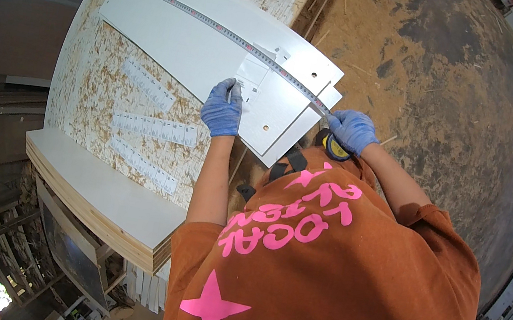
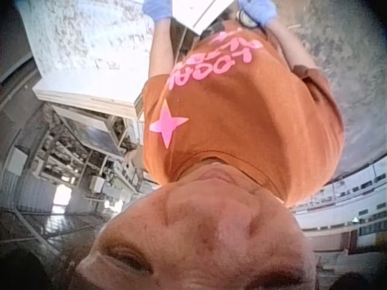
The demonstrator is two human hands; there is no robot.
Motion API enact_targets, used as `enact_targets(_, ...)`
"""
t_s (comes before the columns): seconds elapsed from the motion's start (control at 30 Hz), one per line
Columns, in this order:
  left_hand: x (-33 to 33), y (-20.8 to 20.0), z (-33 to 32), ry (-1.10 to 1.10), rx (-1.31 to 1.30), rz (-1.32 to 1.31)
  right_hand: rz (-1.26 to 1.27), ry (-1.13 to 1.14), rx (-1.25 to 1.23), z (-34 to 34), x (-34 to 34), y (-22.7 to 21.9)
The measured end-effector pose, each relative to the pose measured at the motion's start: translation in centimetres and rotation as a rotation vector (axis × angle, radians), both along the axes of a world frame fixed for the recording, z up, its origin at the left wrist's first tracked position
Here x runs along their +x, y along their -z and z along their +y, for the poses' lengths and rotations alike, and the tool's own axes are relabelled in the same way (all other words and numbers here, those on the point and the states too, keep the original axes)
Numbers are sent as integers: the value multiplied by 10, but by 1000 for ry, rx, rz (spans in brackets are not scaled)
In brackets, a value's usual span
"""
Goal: The person measures white rectangular wood panels on a workbench using a tape measure and a metal ruler. They repeatedly place the ruler on the panels, extend the tape measure, and mark or check dimensions. The person also moves the panels and handles printed labels on the workbench.
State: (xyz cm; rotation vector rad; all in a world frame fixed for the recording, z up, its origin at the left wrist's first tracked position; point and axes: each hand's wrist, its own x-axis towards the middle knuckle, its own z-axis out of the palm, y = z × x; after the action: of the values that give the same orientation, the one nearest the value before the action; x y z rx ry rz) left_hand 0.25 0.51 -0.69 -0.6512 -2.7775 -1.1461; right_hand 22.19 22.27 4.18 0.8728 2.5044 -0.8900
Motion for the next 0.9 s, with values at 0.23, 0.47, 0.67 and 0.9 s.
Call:
enact_targets(0.23,1,-3,2,6,1,19,54,-18,34,-1,2,3)
enact_targets(0.47,0,-2,1,4,12,13,-38,-34,40,0,-2,-3)
enact_targets(0.67,2,-7,3,0,-14,2,-28,-26,38,-1,-1,-4)
enact_targets(0.9,2,-8,2,4,-9,-12,-30,-26,20,-1,-2,-6)
